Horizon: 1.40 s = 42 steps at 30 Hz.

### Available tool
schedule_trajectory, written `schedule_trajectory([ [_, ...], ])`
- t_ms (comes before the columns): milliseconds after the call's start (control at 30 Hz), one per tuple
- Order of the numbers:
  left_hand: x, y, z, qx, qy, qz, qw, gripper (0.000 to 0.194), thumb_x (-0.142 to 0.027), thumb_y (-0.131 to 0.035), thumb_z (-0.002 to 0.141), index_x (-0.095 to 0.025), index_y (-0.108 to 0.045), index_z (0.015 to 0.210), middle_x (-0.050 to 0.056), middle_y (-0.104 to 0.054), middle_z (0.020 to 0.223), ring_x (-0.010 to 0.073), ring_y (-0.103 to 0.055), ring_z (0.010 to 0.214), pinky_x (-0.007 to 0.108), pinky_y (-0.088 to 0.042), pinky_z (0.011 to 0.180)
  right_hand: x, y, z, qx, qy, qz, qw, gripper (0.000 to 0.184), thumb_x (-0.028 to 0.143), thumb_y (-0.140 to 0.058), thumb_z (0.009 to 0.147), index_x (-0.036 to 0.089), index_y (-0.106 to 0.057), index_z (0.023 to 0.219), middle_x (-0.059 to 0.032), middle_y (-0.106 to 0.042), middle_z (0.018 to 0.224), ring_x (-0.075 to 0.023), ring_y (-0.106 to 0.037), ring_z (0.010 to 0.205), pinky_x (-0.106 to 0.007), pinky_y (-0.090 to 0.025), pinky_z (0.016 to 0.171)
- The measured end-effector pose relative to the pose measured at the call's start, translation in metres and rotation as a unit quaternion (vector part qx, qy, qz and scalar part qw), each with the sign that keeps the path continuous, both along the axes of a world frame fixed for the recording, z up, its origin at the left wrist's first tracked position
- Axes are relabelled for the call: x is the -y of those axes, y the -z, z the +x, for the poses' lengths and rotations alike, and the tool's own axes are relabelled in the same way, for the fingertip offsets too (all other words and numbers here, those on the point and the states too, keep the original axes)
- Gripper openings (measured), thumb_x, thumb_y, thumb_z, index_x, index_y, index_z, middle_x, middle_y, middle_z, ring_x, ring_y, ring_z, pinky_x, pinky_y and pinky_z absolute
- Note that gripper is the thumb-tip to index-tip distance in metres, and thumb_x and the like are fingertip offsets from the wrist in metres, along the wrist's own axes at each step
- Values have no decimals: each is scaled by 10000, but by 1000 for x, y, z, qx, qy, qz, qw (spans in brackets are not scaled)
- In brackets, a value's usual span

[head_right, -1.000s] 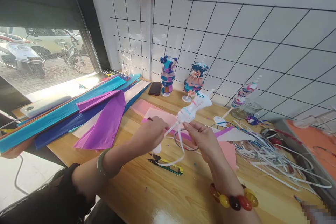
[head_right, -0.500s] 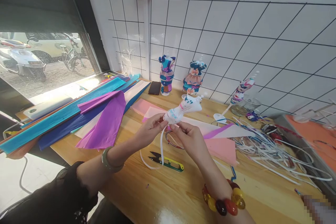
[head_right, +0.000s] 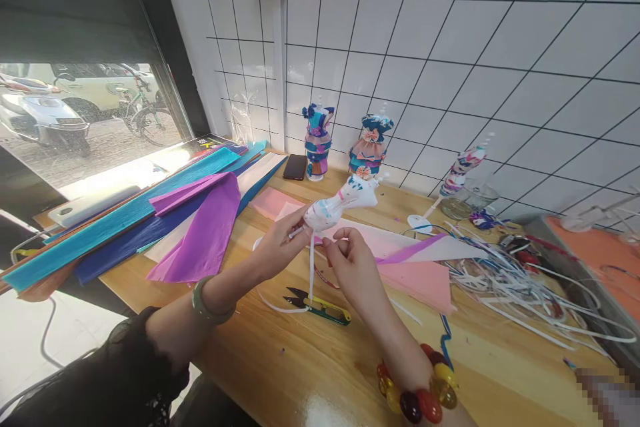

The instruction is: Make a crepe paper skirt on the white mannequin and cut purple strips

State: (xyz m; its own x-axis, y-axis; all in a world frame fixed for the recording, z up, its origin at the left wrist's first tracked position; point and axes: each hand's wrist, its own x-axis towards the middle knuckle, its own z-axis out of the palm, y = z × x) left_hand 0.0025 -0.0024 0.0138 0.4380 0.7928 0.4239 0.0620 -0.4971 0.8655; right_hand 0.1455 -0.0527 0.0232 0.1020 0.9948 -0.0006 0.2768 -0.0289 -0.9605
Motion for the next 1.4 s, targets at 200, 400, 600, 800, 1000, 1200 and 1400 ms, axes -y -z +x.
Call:
schedule_trajectory([
  [200,-9,5,-4,-22,-49,14,998,442,-241,-455,836,-186,-487,1274,46,-624,995,151,-550,854,272,-446,814,5,-6,-5,-6,-87,-3,996,303,511,-501,808,213,-499,858,50,-500,560,-108,-480,464,-254,-390,488],
  [400,-12,8,-9,-36,-55,11,998,485,-263,-492,824,-170,-474,1300,53,-633,1004,129,-559,816,224,-455,733,7,-7,-6,25,-121,-8,992,349,525,-449,848,200,-528,747,7,-544,542,-134,-516,534,-272,-401,553],
  [600,-13,5,-9,-12,-6,-7,1000,479,-225,-494,820,-205,-480,1298,35,-637,1044,138,-569,922,209,-455,772,5,0,-7,32,-113,-7,993,371,535,-473,828,192,-551,711,-4,-556,558,-142,-529,550,-282,-414,585],
  [800,-16,9,-9,1,6,-17,1000,476,-225,-514,810,-203,-495,1285,36,-633,1014,144,-568,940,214,-464,781,3,5,-9,30,-99,-24,994,266,413,-526,800,189,-548,658,1,-571,558,-138,-537,559,-277,-421,605],
  [1000,-19,12,-10,16,20,-40,999,492,-225,-541,796,-194,-491,1284,52,-623,1024,152,-573,936,225,-473,765,6,3,-10,16,-98,-32,995,244,402,-484,821,192,-546,714,-9,-611,582,-148,-576,575,-283,-448,632],
  [1200,-20,11,-11,30,29,-61,997,482,-244,-603,763,-172,-524,1232,59,-634,979,165,-587,932,242,-480,765,3,11,-11,3,-108,-22,994,241,405,-497,803,192,-541,698,-32,-624,687,-165,-589,652,-303,-467,660],
  [1400,-23,13,-10,82,62,-129,986,548,-234,-693,685,-131,-515,1194,94,-645,1001,187,-611,937,292,-492,810,3,16,-12,9,-136,-25,990,257,407,-474,809,198,-534,671,-26,-610,668,-169,-587,648,-303,-471,645],
])
